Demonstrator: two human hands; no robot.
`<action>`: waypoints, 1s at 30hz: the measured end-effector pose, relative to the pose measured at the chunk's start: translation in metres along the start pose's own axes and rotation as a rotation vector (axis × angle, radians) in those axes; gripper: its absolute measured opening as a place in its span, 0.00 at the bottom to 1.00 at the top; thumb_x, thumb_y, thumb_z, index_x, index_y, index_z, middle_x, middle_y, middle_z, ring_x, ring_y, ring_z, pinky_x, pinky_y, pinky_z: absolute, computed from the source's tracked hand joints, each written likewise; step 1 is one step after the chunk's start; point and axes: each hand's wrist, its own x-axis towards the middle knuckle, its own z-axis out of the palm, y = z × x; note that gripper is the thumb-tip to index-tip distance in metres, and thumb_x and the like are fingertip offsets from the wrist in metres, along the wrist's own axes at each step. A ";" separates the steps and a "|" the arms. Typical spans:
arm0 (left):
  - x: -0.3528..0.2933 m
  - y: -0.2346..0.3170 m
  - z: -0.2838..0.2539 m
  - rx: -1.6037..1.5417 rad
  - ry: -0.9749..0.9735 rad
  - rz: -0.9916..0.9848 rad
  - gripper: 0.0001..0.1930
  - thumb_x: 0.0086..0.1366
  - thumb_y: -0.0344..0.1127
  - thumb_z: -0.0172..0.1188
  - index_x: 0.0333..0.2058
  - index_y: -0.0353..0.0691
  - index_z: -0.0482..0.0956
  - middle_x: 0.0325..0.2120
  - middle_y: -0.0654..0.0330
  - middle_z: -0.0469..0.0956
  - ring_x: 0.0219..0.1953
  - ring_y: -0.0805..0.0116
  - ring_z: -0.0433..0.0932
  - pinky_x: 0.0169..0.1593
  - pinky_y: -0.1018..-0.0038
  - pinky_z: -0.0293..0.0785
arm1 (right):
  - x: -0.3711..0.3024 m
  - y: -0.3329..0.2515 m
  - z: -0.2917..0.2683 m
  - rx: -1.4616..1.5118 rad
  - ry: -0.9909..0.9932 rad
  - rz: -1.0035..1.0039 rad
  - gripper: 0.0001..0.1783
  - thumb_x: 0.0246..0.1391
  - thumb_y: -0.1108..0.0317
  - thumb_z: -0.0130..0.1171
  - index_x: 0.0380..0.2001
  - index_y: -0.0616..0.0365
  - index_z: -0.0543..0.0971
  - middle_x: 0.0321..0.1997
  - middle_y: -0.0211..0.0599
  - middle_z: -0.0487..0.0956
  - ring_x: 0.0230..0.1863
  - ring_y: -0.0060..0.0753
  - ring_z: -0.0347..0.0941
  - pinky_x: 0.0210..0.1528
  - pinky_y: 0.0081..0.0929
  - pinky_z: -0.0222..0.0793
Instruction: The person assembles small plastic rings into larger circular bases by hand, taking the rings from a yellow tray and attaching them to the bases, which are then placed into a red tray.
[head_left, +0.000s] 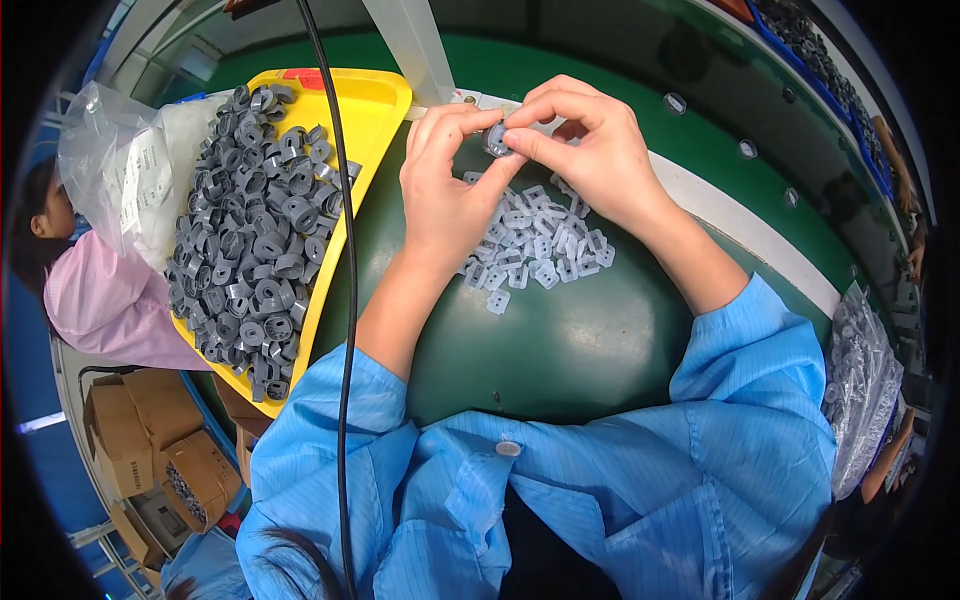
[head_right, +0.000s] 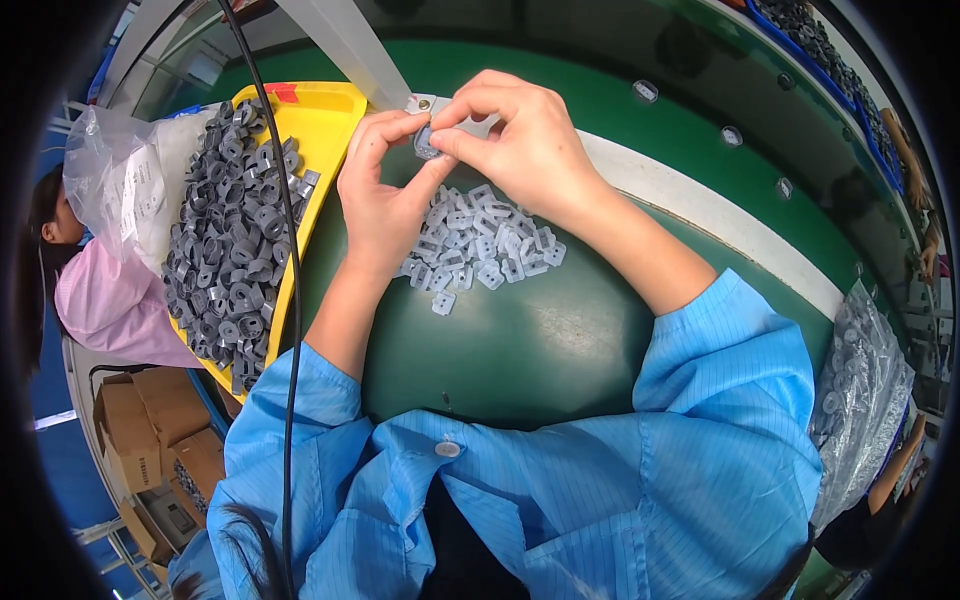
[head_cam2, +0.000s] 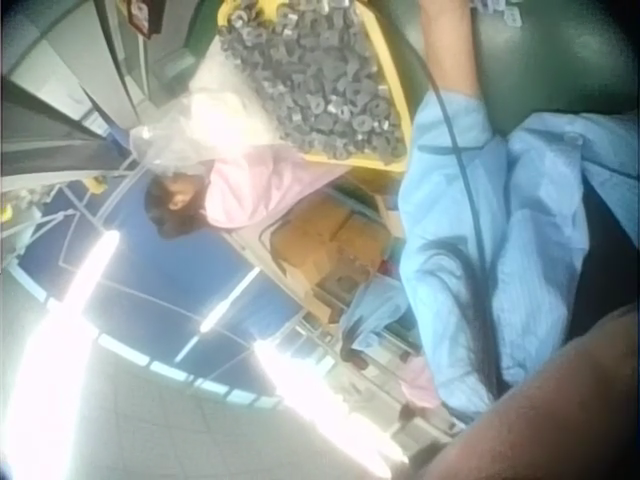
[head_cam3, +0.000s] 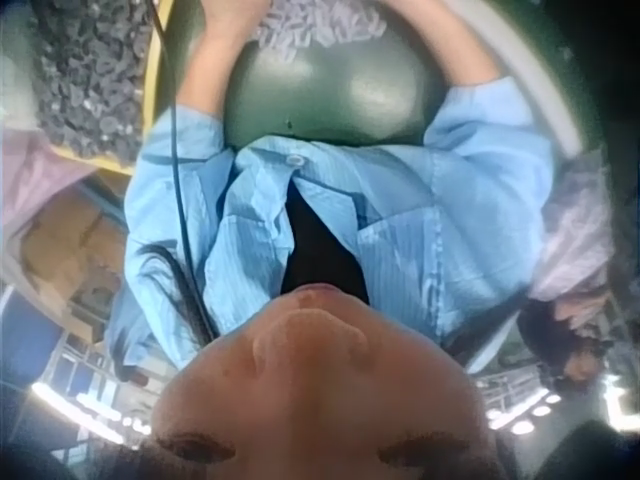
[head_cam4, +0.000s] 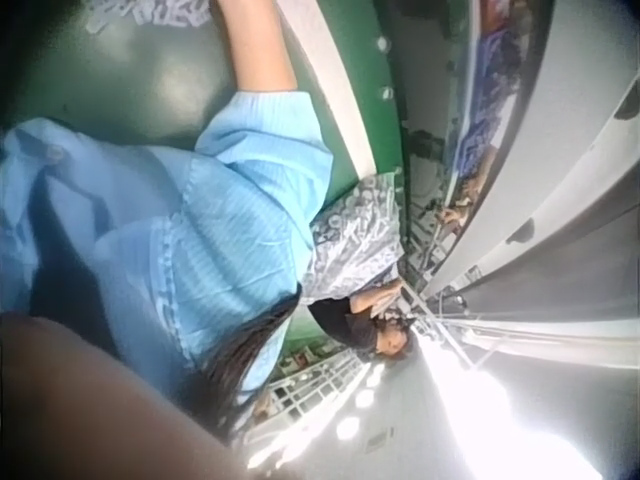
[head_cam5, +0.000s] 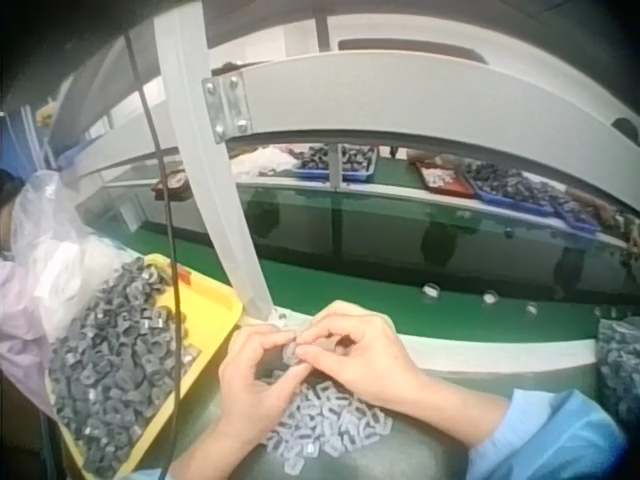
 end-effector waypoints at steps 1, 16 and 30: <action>0.000 0.001 0.000 0.000 -0.004 0.001 0.19 0.44 0.29 0.72 0.36 0.39 0.77 0.37 0.56 0.75 0.41 0.58 0.72 0.45 0.68 0.70 | 0.003 0.006 0.001 0.074 -0.021 0.063 0.09 0.44 0.70 0.65 0.32 0.57 0.83 0.32 0.30 0.80 0.29 0.20 0.73 0.29 0.17 0.68; 0.006 0.005 -0.015 0.198 -0.189 0.224 0.20 0.40 0.34 0.72 0.37 0.48 0.79 0.35 0.68 0.73 0.42 0.64 0.67 0.49 0.66 0.57 | 0.013 0.001 -0.023 0.497 -0.432 0.563 0.08 0.47 0.72 0.64 0.30 0.66 0.78 0.25 0.35 0.80 0.27 0.20 0.76 0.32 0.15 0.72; 0.015 0.009 -0.027 0.142 -0.232 0.210 0.20 0.42 0.32 0.71 0.38 0.48 0.81 0.36 0.68 0.75 0.45 0.62 0.68 0.52 0.67 0.60 | 0.015 0.010 -0.034 0.877 -0.378 0.702 0.13 0.54 0.69 0.59 0.41 0.65 0.77 0.35 0.39 0.80 0.34 0.24 0.79 0.39 0.17 0.76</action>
